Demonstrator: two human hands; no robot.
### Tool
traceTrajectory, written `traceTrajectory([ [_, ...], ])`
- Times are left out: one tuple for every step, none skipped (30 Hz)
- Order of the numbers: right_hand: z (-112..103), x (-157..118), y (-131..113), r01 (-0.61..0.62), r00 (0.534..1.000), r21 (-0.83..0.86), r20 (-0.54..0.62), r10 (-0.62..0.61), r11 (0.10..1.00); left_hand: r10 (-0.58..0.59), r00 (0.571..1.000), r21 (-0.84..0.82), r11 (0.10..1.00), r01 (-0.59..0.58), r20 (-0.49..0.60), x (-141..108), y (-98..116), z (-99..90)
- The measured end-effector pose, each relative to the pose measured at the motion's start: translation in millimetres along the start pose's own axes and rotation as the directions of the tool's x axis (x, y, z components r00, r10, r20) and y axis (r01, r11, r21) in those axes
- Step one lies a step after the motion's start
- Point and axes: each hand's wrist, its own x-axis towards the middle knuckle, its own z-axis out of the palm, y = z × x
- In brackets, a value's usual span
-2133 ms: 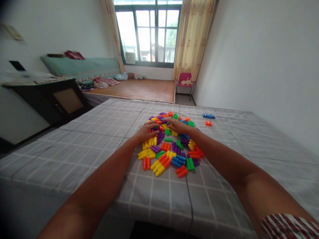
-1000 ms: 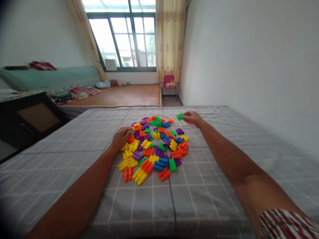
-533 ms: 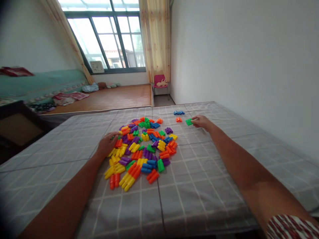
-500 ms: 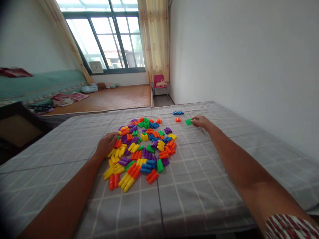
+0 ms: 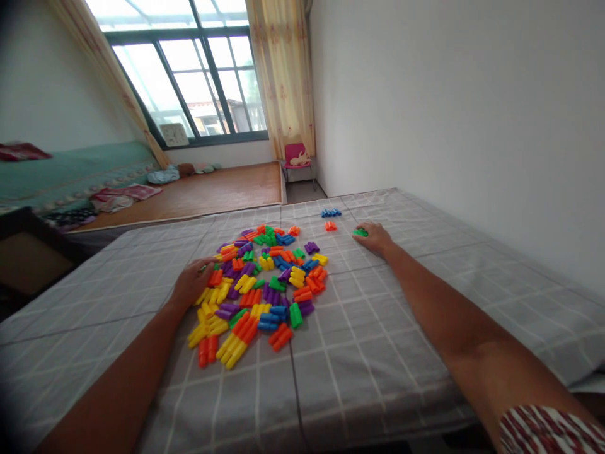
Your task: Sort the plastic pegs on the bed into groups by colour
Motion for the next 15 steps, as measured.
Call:
traceTrajectory([
  [0.3, -0.3, 2.0, 0.006, 1.000, -0.019, -0.003, -0.006, 1.000, -0.002, 1.000, 0.004, 1.000, 0.002, 0.001, -0.2, 0.7, -0.4],
  [-0.3, -0.8, 5.7, -0.005, 1.000, -0.034, -0.011, 0.004, 0.999, -0.004, 1.000, 0.006, 1.000, 0.004, 0.001, -0.4, 1.3, -0.7],
  [-1.5, -1.8, 11.0, -0.031, 0.999, -0.050, -0.024, 0.030, 0.998, -0.005, 1.000, 0.007, 1.000, 0.005, 0.002, -0.5, 1.9, -0.8],
  [-3.5, -3.1, 17.5, -0.069, 0.997, -0.067, -0.042, 0.066, 0.995, -0.005, 1.000, 0.006, 1.000, 0.005, 0.005, -0.5, 2.3, -0.9],
  [-5.8, -4.7, 24.6, -0.110, 0.992, -0.087, -0.062, 0.105, 0.990, -0.004, 1.000, 0.006, 1.000, 0.004, 0.008, -0.6, 2.6, -1.0],
  [-8.5, -6.4, 31.6, -0.154, 0.986, -0.104, -0.081, 0.146, 0.983, -0.004, 1.000, 0.005, 1.000, 0.004, 0.011, -0.6, 3.0, -1.0],
  [-11.3, -8.0, 37.7, -0.196, 0.978, -0.115, -0.096, 0.186, 0.974, -0.004, 1.000, 0.007, 1.000, 0.003, 0.016, -0.6, 3.3, -1.0],
  [-13.9, -9.3, 41.9, -0.233, 0.969, -0.117, -0.107, 0.221, 0.965, -0.004, 1.000, 0.011, 1.000, 0.004, 0.019, -0.6, 3.7, -1.1],
  [-16.3, -10.1, 43.6, -0.263, 0.961, -0.111, -0.117, 0.250, 0.959, -0.004, 1.000, 0.017, 1.000, 0.004, 0.023, -0.6, 4.2, -1.3],
  [-18.3, -10.2, 42.3, -0.286, 0.953, -0.093, -0.127, 0.273, 0.954, -0.004, 1.000, 0.023, 1.000, 0.003, 0.025, -0.7, 4.9, -1.5],
  [-19.7, -9.8, 37.5, -0.296, 0.949, -0.063, -0.136, 0.286, 0.953, -0.005, 1.000, 0.029, 1.000, 0.004, 0.026, -0.9, 5.8, -1.8],
  [-20.6, -9.0, 29.2, -0.289, 0.949, -0.019, -0.137, 0.284, 0.957, -0.007, 1.000, 0.033, 0.999, 0.006, 0.026, -1.1, 6.9, -2.0],
  [-20.7, -7.9, 18.0, -0.260, 0.957, 0.036, -0.120, 0.263, 0.965, -0.008, 1.000, 0.035, 0.999, 0.008, 0.026, -1.3, 8.1, -2.4],
  [-20.2, -6.8, 4.4, -0.212, 0.972, 0.095, -0.081, 0.219, 0.973, -0.009, 1.000, 0.034, 0.999, 0.008, 0.026, -1.6, 9.3, -2.7],
  [-19.1, -6.0, -10.6, -0.149, 0.988, 0.151, -0.020, 0.154, 0.977, -0.008, 1.000, 0.033, 0.999, 0.007, 0.028, -1.8, 10.5, -3.1],
])
